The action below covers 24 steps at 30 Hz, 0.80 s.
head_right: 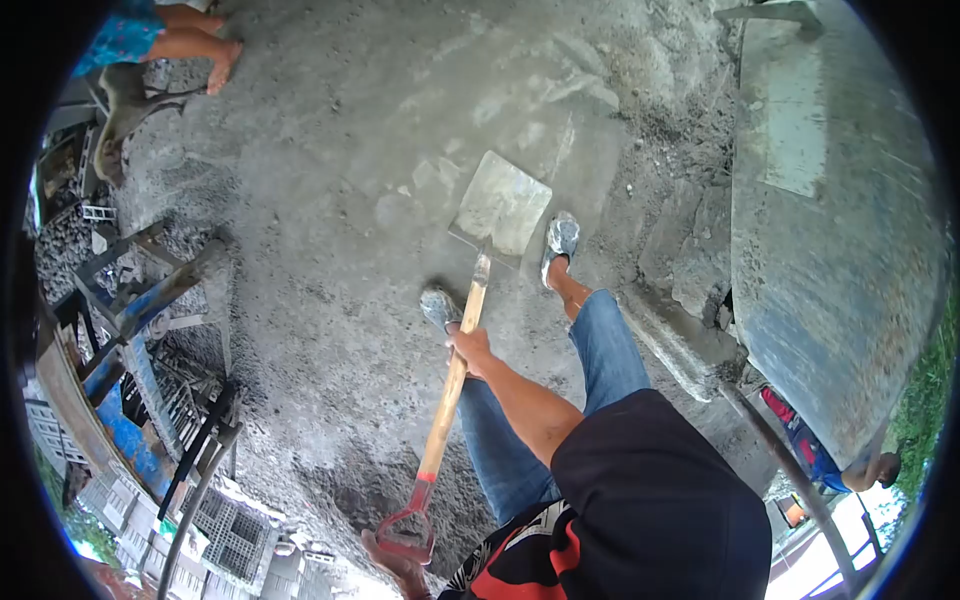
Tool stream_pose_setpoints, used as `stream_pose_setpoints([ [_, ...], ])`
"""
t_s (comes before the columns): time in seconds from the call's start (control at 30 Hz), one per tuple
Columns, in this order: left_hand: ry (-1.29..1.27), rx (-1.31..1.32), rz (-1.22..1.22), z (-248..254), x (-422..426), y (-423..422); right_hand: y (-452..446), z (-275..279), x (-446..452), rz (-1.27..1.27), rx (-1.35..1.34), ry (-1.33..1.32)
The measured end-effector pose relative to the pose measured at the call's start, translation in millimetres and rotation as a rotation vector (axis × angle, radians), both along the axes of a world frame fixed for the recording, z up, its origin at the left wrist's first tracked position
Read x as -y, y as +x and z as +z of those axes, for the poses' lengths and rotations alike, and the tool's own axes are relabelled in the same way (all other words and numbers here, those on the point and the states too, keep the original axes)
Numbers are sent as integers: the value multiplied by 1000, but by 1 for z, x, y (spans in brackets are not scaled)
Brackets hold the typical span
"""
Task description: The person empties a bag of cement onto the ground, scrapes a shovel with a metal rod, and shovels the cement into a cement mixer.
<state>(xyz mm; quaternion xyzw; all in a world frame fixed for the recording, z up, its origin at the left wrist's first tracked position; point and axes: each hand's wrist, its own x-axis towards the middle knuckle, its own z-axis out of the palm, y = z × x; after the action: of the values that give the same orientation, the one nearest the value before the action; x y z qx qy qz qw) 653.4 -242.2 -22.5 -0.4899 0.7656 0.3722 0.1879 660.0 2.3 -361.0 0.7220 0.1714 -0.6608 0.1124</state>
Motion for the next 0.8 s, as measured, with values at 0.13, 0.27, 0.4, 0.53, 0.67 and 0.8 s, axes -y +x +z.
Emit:
stream_pose_setpoints([
  [0.13, 76, 108, -356, -31, -115, 28, 53, -70, -118, 18, -51, 24],
  [0.27, 172, 55, -708, -114, -264, 72, 72, -115, -332, 63, -130, 160],
  [0.4, 483, 84, -118, -202, -372, 112, 78, -138, -482, 254, -55, 338],
  [0.53, 607, -20, -50, -228, -385, 146, 63, -89, -530, 360, -77, 437],
  [0.67, 834, -125, 137, -182, -413, 134, 40, 7, -571, 261, -342, 582],
  [0.8, 1010, -260, 63, -122, -437, 109, -6, 170, -613, 353, -341, 787],
])
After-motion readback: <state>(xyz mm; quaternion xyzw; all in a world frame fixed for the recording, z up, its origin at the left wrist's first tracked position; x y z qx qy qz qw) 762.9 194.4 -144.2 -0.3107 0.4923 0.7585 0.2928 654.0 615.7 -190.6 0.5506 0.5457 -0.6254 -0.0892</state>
